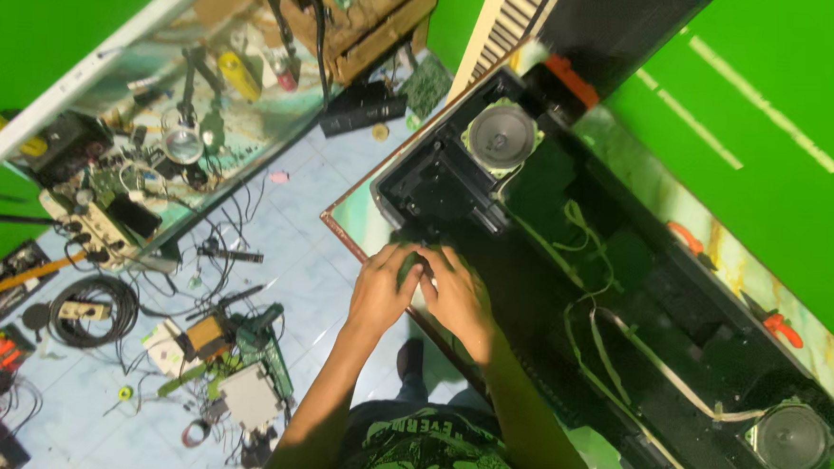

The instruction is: The person wipes the internal components of a disassembled electronic keyboard with a cloth and then reattaches a small circular speaker to the chassis by hand.

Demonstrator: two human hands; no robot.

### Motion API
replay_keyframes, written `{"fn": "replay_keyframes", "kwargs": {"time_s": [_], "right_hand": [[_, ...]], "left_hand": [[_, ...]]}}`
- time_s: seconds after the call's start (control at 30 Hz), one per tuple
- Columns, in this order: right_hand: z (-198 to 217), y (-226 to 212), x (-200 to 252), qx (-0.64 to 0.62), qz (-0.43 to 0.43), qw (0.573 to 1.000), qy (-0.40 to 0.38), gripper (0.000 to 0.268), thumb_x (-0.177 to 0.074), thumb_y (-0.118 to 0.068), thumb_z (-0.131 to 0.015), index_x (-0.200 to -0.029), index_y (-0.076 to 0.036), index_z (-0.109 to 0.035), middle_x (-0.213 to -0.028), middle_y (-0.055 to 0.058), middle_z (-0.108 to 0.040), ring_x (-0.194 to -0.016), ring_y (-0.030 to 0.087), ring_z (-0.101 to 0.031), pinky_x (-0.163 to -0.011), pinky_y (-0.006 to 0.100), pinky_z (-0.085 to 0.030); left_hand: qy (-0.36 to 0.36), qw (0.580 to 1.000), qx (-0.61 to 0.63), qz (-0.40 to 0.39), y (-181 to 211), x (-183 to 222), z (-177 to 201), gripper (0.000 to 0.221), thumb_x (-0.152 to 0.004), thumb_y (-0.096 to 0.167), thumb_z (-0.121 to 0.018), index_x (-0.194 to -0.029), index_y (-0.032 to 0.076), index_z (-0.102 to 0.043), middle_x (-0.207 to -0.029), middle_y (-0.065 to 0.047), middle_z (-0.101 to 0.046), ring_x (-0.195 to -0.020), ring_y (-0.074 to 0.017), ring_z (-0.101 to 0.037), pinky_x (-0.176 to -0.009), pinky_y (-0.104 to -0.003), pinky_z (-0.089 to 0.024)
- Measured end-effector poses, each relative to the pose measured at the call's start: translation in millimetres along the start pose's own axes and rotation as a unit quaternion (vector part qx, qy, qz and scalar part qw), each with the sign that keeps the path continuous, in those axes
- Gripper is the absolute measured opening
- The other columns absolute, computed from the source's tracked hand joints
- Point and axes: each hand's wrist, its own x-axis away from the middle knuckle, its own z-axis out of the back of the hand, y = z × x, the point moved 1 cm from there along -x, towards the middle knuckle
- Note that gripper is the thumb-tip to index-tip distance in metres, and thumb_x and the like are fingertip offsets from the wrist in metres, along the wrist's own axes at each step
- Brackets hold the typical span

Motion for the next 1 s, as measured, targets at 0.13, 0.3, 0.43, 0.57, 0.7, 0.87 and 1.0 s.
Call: {"fn": "replay_keyframes", "kwargs": {"time_s": [0.13,0.3,0.43,0.57,0.7,0.87,1.0], "right_hand": [[31.5,-14.3,-2.8,-0.001,0.065,0.995,0.075,0.041,-0.090,-0.019,-0.069,-0.129,-0.009,-0.061,-0.127,0.013,-0.064,-0.109,0.038,-0.066,-0.087,0.044,-0.054],[68.3,-23.9,4.5,0.008,0.078,0.989,0.127,0.040,-0.091,-0.019,-0.069,-0.129,-0.009,-0.061,-0.132,0.014,-0.062,-0.114,0.039,-0.065,-0.091,0.044,-0.054],[88.3,-17.5,27.6,-0.008,0.061,0.986,0.156,0.039,-0.091,-0.019,-0.070,-0.128,-0.009,-0.062,-0.132,0.014,-0.063,-0.114,0.039,-0.065,-0.091,0.044,-0.054],[104.2,4.4,61.5,-0.024,0.067,0.976,0.205,0.039,-0.092,-0.019,-0.071,-0.128,-0.007,-0.062,-0.128,0.015,-0.064,-0.113,0.038,-0.066,-0.091,0.042,-0.055],[120.3,37.0,94.7,0.017,0.054,0.962,0.269,0.037,-0.091,-0.018,-0.072,-0.125,-0.006,-0.062,-0.122,0.015,-0.065,-0.111,0.037,-0.066,-0.093,0.042,-0.054],[137.2,71.0,151.4,0.011,-0.052,0.953,0.300,0.039,-0.089,-0.019,-0.073,-0.124,-0.007,-0.063,-0.124,0.015,-0.065,-0.109,0.039,-0.065,-0.090,0.043,-0.053],[154.0,88.1,200.8,0.011,-0.124,0.938,0.323,0.038,-0.089,-0.021,-0.073,-0.124,-0.010,-0.064,-0.124,0.013,-0.066,-0.109,0.037,-0.067,-0.090,0.042,-0.055]], "left_hand": [[0.061,0.996,-0.013,-0.072,32.5,-5.4,21.0,0.035,-0.091,0.018,-0.070,-0.124,0.006,-0.069,-0.127,-0.013,-0.069,-0.116,-0.0376,-0.064,-0.101,-0.044,-0.049],[0.089,0.988,-0.013,-0.124,74.8,-6.9,38.1,0.035,-0.090,0.017,-0.071,-0.123,0.005,-0.069,-0.132,-0.014,-0.068,-0.120,-0.0361,-0.064,-0.104,-0.044,-0.047],[0.084,0.982,-0.003,-0.171,101.3,-2.3,29.9,0.036,-0.090,0.016,-0.071,-0.124,0.004,-0.069,-0.132,-0.014,-0.067,-0.122,-0.0366,-0.062,-0.105,-0.044,-0.047],[0.044,0.981,0.017,-0.189,123.7,4.5,4.6,0.036,-0.090,0.017,-0.071,-0.124,0.005,-0.069,-0.132,-0.014,-0.068,-0.121,-0.0360,-0.063,-0.104,-0.043,-0.047],[-0.010,0.973,0.028,-0.230,149.7,8.6,-32.7,0.037,-0.091,0.017,-0.070,-0.126,0.005,-0.068,-0.132,-0.014,-0.067,-0.120,-0.0367,-0.063,-0.104,-0.045,-0.047],[-0.078,0.962,0.040,-0.258,183.9,25.7,-79.6,0.036,-0.091,0.018,-0.072,-0.125,0.008,-0.068,-0.130,-0.013,-0.067,-0.115,-0.0375,-0.063,-0.102,-0.045,-0.047],[-0.131,0.949,0.050,-0.284,210.3,49.9,-112.2,0.039,-0.087,0.014,-0.073,-0.126,0.009,-0.068,-0.130,-0.013,-0.067,-0.114,-0.0385,-0.063,-0.102,-0.046,-0.048]]}}
